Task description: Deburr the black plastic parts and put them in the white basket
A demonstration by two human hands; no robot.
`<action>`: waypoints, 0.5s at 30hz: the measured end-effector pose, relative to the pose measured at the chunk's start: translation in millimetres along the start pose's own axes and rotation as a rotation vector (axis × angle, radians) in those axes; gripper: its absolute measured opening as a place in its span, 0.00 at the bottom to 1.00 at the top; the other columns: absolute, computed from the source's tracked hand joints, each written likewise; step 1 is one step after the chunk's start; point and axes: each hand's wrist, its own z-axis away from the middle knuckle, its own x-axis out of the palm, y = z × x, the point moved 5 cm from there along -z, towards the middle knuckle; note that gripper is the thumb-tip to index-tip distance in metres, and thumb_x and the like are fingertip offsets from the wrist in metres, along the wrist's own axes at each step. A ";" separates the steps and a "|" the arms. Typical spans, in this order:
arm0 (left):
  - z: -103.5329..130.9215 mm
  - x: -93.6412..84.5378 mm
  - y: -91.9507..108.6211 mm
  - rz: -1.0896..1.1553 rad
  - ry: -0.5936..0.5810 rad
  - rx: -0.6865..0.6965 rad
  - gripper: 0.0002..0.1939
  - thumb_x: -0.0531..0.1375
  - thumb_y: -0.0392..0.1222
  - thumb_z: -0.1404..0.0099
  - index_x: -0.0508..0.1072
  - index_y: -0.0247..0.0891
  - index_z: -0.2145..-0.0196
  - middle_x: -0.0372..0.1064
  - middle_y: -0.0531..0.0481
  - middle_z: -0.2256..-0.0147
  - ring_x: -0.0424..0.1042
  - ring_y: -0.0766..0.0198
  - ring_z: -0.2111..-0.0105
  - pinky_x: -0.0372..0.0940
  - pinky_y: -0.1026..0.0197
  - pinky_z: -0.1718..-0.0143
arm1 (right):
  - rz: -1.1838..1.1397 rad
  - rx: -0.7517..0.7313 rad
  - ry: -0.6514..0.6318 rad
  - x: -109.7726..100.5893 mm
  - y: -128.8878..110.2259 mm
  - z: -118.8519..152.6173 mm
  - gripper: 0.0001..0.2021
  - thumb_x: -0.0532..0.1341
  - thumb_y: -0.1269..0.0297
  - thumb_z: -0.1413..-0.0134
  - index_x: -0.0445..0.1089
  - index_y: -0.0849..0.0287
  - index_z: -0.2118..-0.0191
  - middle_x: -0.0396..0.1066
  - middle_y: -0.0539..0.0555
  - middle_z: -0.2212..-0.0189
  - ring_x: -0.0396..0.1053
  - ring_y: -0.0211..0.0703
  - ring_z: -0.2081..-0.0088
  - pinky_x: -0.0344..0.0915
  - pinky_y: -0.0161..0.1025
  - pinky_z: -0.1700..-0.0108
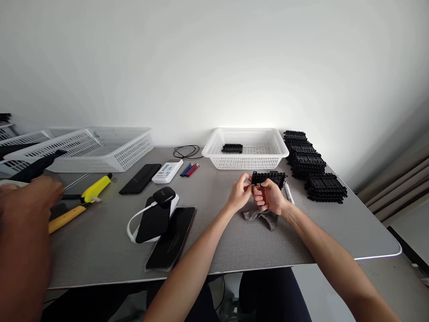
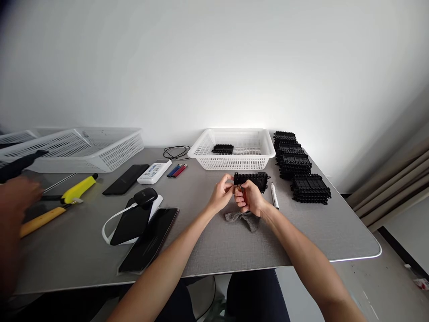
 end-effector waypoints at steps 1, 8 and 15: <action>0.4 0.6 0.4 -0.007 -0.003 0.003 0.06 0.57 0.38 0.38 0.61 0.41 0.63 0.65 0.60 0.80 0.58 0.71 0.83 0.50 0.66 0.78 | -0.007 0.008 0.011 -0.4 -0.5 0.5 0.10 0.48 0.55 0.55 0.49 0.56 0.76 0.43 0.45 0.79 0.37 0.33 0.79 0.34 0.31 0.80; -1.3 -0.9 -3.6 -0.002 0.024 0.010 0.06 0.56 0.39 0.37 0.61 0.41 0.63 0.64 0.60 0.80 0.62 0.69 0.82 0.55 0.66 0.76 | -0.097 0.002 0.047 -3.4 -6.1 4.2 0.09 0.49 0.56 0.55 0.50 0.55 0.75 0.43 0.45 0.79 0.37 0.34 0.79 0.34 0.31 0.80; -3.6 -8.7 -8.5 0.039 0.085 0.017 0.08 0.57 0.43 0.36 0.59 0.42 0.63 0.59 0.61 0.82 0.59 0.68 0.83 0.57 0.65 0.76 | -0.151 -0.039 0.120 -16.7 -14.9 6.5 0.10 0.49 0.55 0.56 0.49 0.55 0.75 0.44 0.45 0.80 0.38 0.34 0.79 0.34 0.31 0.80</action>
